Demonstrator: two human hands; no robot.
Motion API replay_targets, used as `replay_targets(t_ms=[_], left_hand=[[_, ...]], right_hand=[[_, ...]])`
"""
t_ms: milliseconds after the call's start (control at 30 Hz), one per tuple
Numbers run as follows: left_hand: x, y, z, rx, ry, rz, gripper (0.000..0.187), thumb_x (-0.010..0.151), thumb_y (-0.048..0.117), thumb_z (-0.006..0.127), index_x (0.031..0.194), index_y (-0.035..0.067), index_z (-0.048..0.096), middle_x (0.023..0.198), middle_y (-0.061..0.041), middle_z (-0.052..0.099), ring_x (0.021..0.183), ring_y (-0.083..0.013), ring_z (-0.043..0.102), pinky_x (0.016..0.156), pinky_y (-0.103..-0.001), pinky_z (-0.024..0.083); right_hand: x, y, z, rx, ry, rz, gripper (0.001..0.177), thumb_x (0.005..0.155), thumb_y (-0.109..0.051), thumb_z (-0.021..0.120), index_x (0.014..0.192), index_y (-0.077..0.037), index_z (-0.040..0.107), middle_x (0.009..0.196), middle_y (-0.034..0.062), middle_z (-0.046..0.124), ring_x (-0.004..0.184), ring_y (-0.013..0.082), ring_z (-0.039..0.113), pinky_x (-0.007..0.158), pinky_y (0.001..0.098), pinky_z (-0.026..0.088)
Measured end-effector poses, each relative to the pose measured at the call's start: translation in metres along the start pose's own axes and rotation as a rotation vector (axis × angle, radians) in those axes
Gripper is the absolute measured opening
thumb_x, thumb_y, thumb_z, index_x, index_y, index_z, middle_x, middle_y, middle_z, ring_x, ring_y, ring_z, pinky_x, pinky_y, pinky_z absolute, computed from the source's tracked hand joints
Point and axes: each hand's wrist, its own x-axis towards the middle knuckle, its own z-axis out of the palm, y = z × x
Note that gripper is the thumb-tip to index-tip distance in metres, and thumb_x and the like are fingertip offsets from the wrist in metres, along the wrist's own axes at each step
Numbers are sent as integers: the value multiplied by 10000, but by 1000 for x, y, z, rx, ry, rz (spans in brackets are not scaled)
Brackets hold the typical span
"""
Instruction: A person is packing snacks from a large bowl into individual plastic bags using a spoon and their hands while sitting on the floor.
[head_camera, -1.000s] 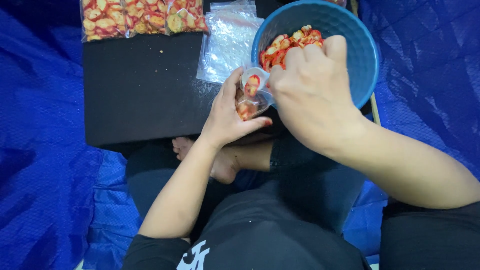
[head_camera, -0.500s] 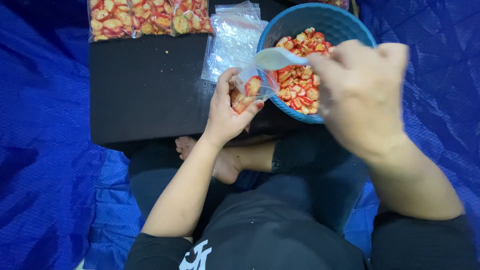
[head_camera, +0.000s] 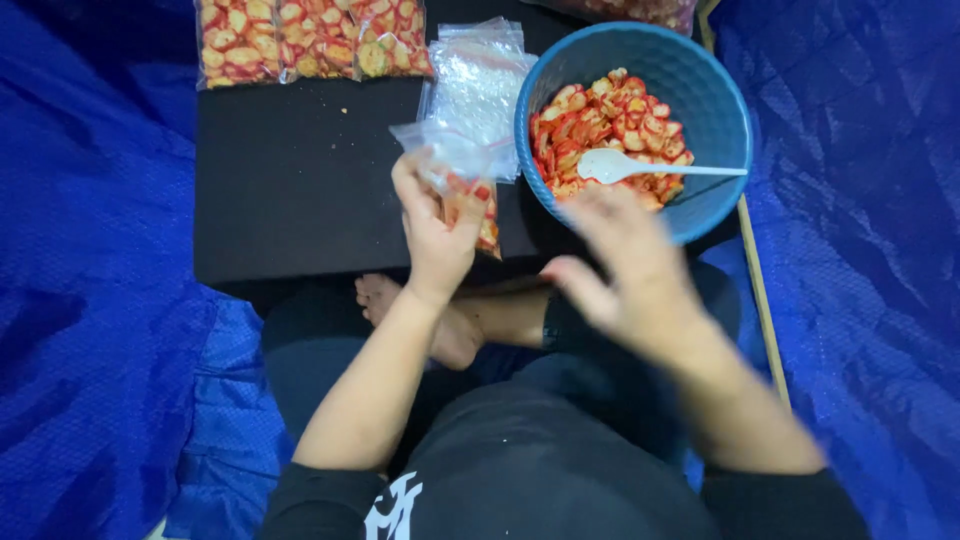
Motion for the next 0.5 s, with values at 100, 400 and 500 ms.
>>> replay_targets(t_ms=[100, 400, 500], left_hand=[[-22, 18, 24, -145, 144, -8, 693, 907, 247, 803, 1407, 90, 349, 1051, -123, 554, 1065, -236, 632, 997, -398, 513], [-33, 37, 11, -33, 175, -4, 602, 953, 235, 742, 1397, 74, 369, 930, -139, 619, 941, -209, 665, 888, -418, 558], [-33, 32, 14, -48, 208, -112, 629, 972, 281, 730, 1460, 115, 370, 899, -64, 662, 860, -139, 652, 839, -402, 597]], right_hand=[[-16, 2, 47, 14, 169, -65, 682, 902, -234, 827, 1463, 14, 530, 1337, 262, 569, 1227, 444, 603, 1022, 510, 469], [-14, 27, 77, 45, 273, -284, 563, 896, -364, 822, 1325, -38, 657, 1362, 210, 591, 1306, 413, 586, 1153, 561, 336], [-12, 43, 85, 26, 251, -357, 649, 877, -467, 827, 1351, -63, 646, 1354, 194, 641, 1300, 361, 618, 1198, 573, 184]])
